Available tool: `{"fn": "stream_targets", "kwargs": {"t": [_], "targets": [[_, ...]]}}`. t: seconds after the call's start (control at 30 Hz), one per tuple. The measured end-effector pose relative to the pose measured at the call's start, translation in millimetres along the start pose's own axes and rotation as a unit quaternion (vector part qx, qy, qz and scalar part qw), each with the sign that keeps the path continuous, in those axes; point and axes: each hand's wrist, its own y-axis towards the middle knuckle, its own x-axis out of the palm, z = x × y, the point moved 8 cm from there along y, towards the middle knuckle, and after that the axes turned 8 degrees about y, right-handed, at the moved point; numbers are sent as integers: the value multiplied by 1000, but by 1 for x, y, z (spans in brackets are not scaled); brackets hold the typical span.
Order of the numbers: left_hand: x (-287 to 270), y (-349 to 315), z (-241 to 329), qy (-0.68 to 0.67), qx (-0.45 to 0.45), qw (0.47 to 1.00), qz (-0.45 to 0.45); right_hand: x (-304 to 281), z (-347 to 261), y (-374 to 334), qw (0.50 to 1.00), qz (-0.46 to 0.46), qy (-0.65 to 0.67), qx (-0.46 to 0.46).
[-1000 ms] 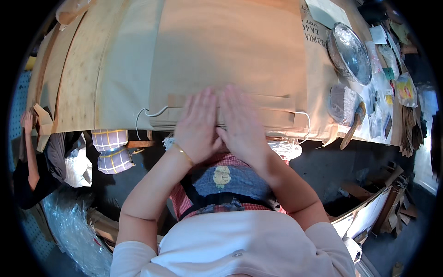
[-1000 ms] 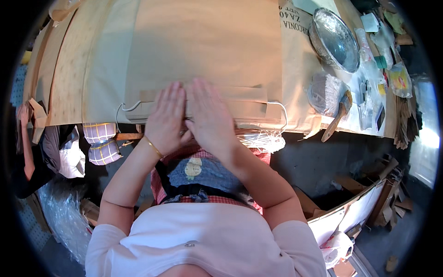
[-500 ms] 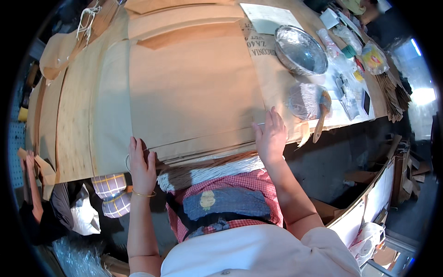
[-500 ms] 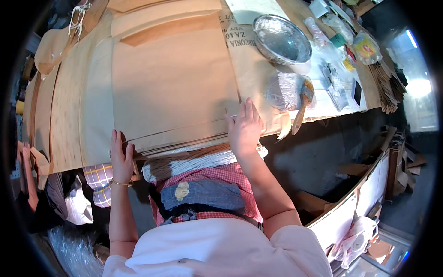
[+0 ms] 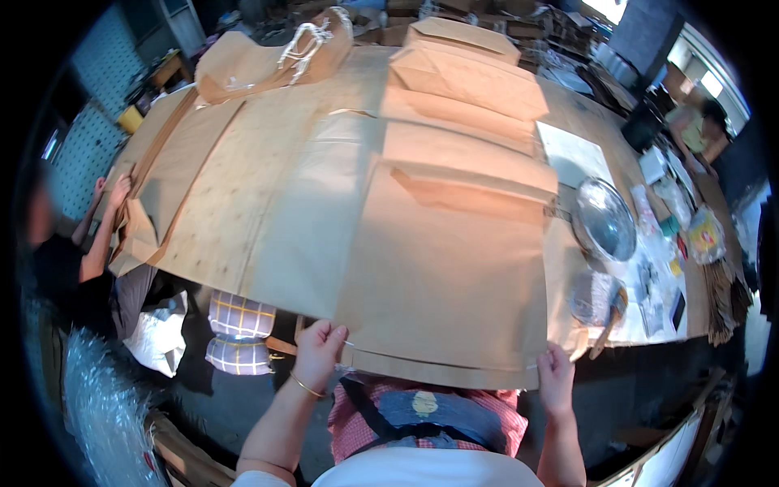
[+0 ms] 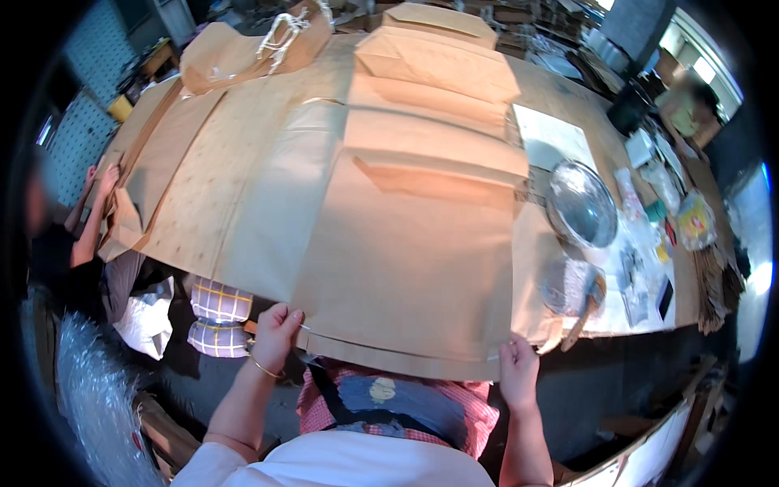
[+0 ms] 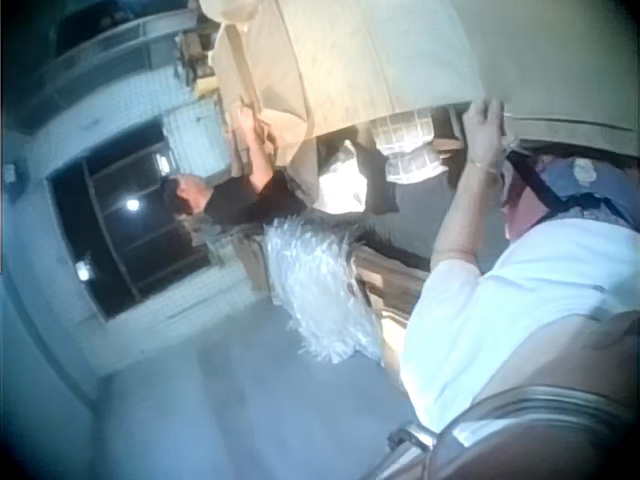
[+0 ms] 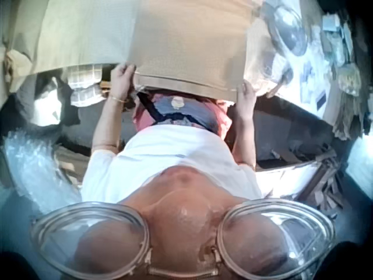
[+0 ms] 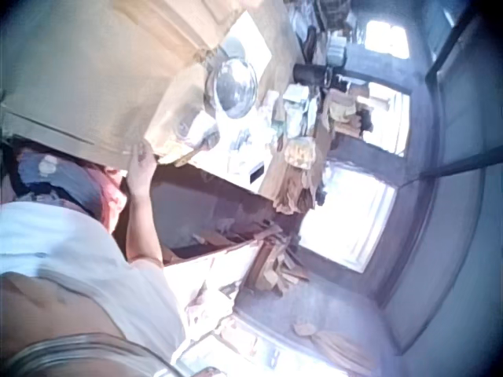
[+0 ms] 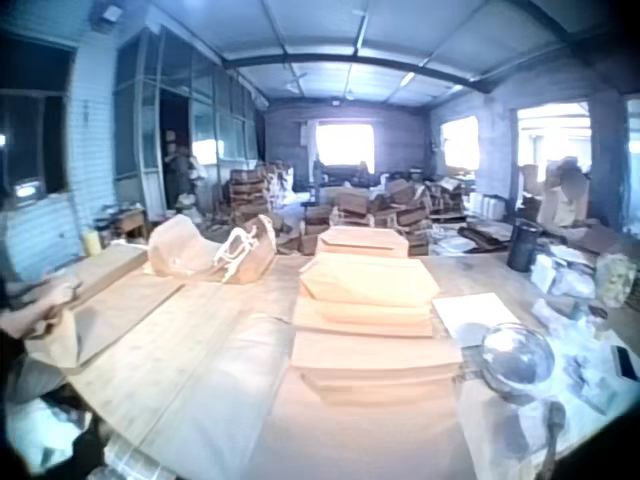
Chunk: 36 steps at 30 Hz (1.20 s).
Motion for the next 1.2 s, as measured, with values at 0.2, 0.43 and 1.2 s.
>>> {"fn": "stream_targets", "kwargs": {"t": [0.2,0.43,1.2], "targets": [[-112,-62,81,394,394,731,393,127,-50,12,984,-87,-98,-124],[-336,65,85,309,178,848,392,347,-84,84,950,-271,154,-33],[107,-53,-4,451,465,757,-83,-141,-13,59,725,45,-674,-137]]}}
